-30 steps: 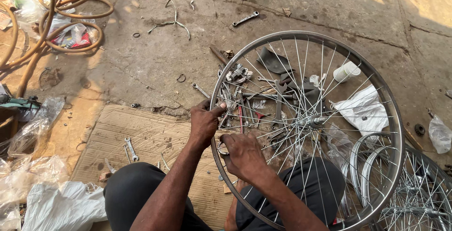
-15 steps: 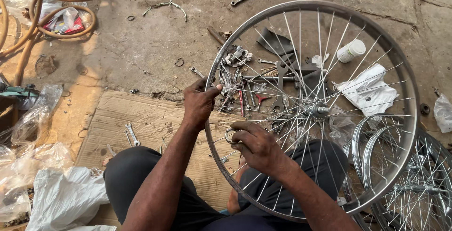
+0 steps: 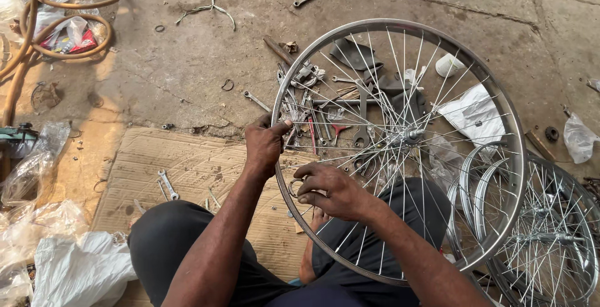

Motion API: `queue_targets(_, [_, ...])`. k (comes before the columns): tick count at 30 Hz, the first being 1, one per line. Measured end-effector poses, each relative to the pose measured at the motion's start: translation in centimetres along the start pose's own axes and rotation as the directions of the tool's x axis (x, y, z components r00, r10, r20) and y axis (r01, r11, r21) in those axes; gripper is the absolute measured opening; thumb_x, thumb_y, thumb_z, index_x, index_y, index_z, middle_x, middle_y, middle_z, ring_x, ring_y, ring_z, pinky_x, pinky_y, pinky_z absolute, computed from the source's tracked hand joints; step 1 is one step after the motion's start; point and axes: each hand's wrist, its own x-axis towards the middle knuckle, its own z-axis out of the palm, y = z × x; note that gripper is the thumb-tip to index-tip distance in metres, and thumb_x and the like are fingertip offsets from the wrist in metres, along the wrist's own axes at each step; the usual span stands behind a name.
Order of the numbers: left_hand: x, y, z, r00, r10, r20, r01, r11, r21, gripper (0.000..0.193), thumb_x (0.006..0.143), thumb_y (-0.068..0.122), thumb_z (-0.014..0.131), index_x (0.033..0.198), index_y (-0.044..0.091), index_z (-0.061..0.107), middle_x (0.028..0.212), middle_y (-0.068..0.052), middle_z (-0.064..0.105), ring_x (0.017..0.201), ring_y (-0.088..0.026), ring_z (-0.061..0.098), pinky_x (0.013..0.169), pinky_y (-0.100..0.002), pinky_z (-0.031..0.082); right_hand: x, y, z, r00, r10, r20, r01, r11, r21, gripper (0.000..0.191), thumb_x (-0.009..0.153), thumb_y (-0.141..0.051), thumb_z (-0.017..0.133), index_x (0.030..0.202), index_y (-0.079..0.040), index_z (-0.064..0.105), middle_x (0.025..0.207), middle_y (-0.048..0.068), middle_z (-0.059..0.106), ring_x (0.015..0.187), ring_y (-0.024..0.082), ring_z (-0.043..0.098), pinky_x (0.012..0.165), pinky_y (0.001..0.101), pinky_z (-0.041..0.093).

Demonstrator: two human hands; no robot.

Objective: The person is sitting on the ground and using a small metal tool to adjust the spokes of a bicycle wheel. They rotate the wheel and continue to tighten or loosen the spoke nipples to true the wheel.

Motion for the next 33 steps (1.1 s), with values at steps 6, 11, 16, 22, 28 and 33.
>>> queue_targets(6, [0.3, -0.3, -0.1, 0.991, 0.115, 0.070, -0.116, 0.993, 0.018, 0.046, 0.088, 0.006, 0.075, 0.132, -0.004, 0.066, 0.079, -0.003, 0.072, 0.060, -0.006, 0.063, 0.049, -0.023, 0.052, 2.4, -1.1, 1.8, 0.831, 0.521, 0.195, -0.396, 0.800, -0.450, 0.029, 0.092, -0.013, 0.071, 0.120, -0.007, 0.066, 0.100, 0.011, 0.075, 0.086, 0.025, 0.074, 0.077, 0.0411, 0.059])
queue_targets(11, [0.0, 0.2, -0.6, 0.987, 0.128, 0.100, -0.139, 0.984, 0.114, 0.034, 0.093, 0.014, 0.073, 0.122, -0.002, 0.072, 0.068, -0.004, 0.065, 0.049, -0.008, 0.053, 0.039, -0.025, 0.042, 1.9, -0.5, -0.1, 0.971, 0.168, 0.169, -0.124, 0.962, -0.242, 0.046, 0.069, -0.008, 0.080, 0.113, 0.000, 0.069, 0.088, 0.015, 0.074, 0.083, 0.031, 0.073, 0.077, 0.0532, 0.056])
queue_targets(16, [-0.1, 0.0, -0.8, 0.985, 0.142, 0.095, -0.155, 0.977, 0.146, 0.029, 0.093, 0.017, 0.073, 0.115, -0.001, 0.072, 0.068, -0.003, 0.066, 0.049, -0.008, 0.056, 0.038, -0.026, 0.046, 0.6, -0.1, 0.5, 0.993, 0.102, -0.067, -0.105, 0.994, -0.044, 0.027, 0.083, -0.014, 0.075, 0.106, -0.003, 0.065, 0.098, 0.015, 0.073, 0.080, 0.026, 0.073, 0.071, 0.0411, 0.062])
queue_targets(22, [0.1, -0.5, -1.2, 0.984, 0.149, 0.102, -0.165, 0.969, 0.183, 0.027, 0.095, 0.019, 0.074, 0.110, -0.003, 0.072, 0.066, -0.002, 0.062, 0.051, -0.008, 0.056, 0.039, -0.027, 0.047, 2.4, -0.7, 2.1, 0.768, 0.564, 0.302, -0.391, 0.787, -0.477, 0.013, 0.096, -0.014, 0.067, 0.106, -0.005, 0.067, 0.087, 0.011, 0.073, 0.078, 0.025, 0.073, 0.075, 0.0410, 0.059])
queue_targets(28, [0.0, -0.4, -1.8, 0.987, 0.128, 0.092, -0.142, 0.975, 0.171, 0.028, 0.094, 0.019, 0.072, 0.114, 0.000, 0.070, 0.065, -0.001, 0.060, 0.051, -0.008, 0.058, 0.039, -0.026, 0.048, 0.8, -0.7, 0.5, 0.986, 0.164, 0.022, -0.165, 0.986, 0.033, 0.035, 0.080, -0.020, 0.082, 0.107, -0.003, 0.068, 0.101, 0.010, 0.072, 0.087, 0.023, 0.075, 0.076, 0.0369, 0.063])
queue_targets(33, [0.0, -0.2, -1.8, 0.984, 0.144, 0.108, -0.159, 0.975, 0.155, 0.028, 0.094, 0.017, 0.072, 0.115, -0.001, 0.070, 0.064, -0.001, 0.059, 0.050, -0.008, 0.056, 0.039, -0.025, 0.046, 0.3, 0.0, 1.9, 1.000, 0.017, -0.004, -0.017, 0.974, -0.227, 0.020, 0.082, -0.020, 0.081, 0.094, -0.011, 0.067, 0.107, 0.007, 0.071, 0.090, 0.019, 0.075, 0.077, 0.0335, 0.063])
